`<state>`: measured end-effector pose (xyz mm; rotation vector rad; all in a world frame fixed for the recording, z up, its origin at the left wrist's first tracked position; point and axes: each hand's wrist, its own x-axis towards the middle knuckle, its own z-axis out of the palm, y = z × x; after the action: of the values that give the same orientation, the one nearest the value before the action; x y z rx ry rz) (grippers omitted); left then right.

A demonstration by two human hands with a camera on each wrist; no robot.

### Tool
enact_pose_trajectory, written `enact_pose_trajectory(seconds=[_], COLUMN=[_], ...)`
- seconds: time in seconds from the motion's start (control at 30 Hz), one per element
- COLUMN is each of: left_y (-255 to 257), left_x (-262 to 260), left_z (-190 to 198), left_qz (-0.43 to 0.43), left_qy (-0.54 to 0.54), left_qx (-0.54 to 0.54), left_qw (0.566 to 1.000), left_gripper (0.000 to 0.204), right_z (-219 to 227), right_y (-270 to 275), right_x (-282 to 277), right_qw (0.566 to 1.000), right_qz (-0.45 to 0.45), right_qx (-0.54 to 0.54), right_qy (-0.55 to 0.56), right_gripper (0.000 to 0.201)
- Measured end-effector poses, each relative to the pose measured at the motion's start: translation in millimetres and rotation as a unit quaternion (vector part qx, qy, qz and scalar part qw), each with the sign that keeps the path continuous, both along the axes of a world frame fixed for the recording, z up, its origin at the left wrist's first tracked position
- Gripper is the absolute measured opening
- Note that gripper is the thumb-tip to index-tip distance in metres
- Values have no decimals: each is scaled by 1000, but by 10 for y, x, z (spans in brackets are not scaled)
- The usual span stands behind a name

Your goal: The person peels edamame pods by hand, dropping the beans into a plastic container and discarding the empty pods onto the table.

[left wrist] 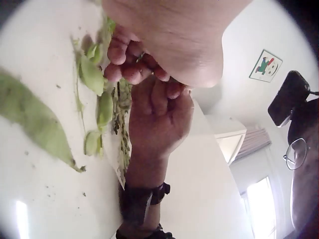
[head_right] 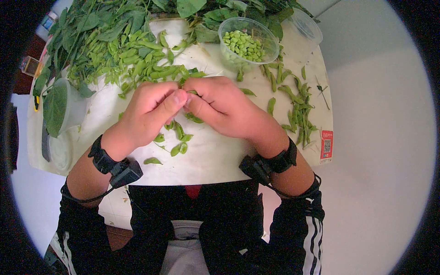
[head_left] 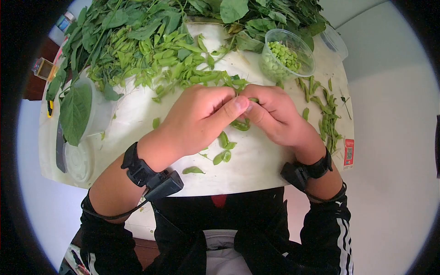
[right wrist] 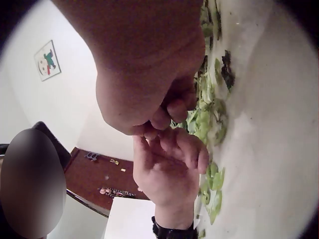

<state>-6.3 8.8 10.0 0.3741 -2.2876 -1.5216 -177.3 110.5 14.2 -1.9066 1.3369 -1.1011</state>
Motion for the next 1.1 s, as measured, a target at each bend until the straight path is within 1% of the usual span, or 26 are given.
enact_pose_trajectory(seconds=[0.07,0.1,0.17,0.2,0.27,0.3,0.37,0.4,0.47,0.5,0.57,0.7,0.77,0.8,0.87,1.1], left_y=[25,22,11,2,-12,-6,6,6,11,15,13,18,31,29,24,21], left_x=[4,3,-8,-11,-13,-15,-23,-26,-39,-46,-46,-44,-40,-35,-20,-21], left_z=[20,-2,-71,-85,-98,-93,-78,-87,-115,-106,-74,-68,-81,-72,-44,-58], left_qz=[10,10,-23,-23,-35,-35,-13,-13,-2,-3,18,30,43,43,48,62], left_qy=[-21,-20,43,43,48,48,28,28,45,45,61,60,60,60,40,67], left_qx=[16,16,1,1,10,10,11,11,-38,-38,-104,-100,-59,-59,18,-9], left_qw=[1000,1000,999,999,998,998,999,999,998,998,993,993,996,996,998,996], left_gripper=[41,41,37,37,31,31,22,22,23,23,19,16,15,15,12,12], right_z=[-1,-11,-32,-24,-3,-7,-20,-20,-21,-26,-40,-37,-51,-52,-46,-12], right_y=[9,7,-1,3,14,12,0,3,17,24,26,32,36,34,26,12], right_x=[0,4,12,12,9,6,-3,-3,-2,-7,-5,5,13,24,48,22], right_qw=[999,999,997,997,994,994,996,996,988,987,984,975,954,954,951,956], right_qz=[-3,-3,2,3,-4,-4,-8,-8,-19,-19,-13,-16,-7,-7,-10,-13], right_qx=[18,18,8,8,43,43,35,35,82,82,90,127,145,145,124,113], right_qy=[-38,-38,-79,-79,-101,-101,-80,-80,-133,-133,-153,-183,-263,-263,-284,-271], right_gripper=[18,18,19,19,19,19,20,20,20,20,19,18,18,18,17,18])
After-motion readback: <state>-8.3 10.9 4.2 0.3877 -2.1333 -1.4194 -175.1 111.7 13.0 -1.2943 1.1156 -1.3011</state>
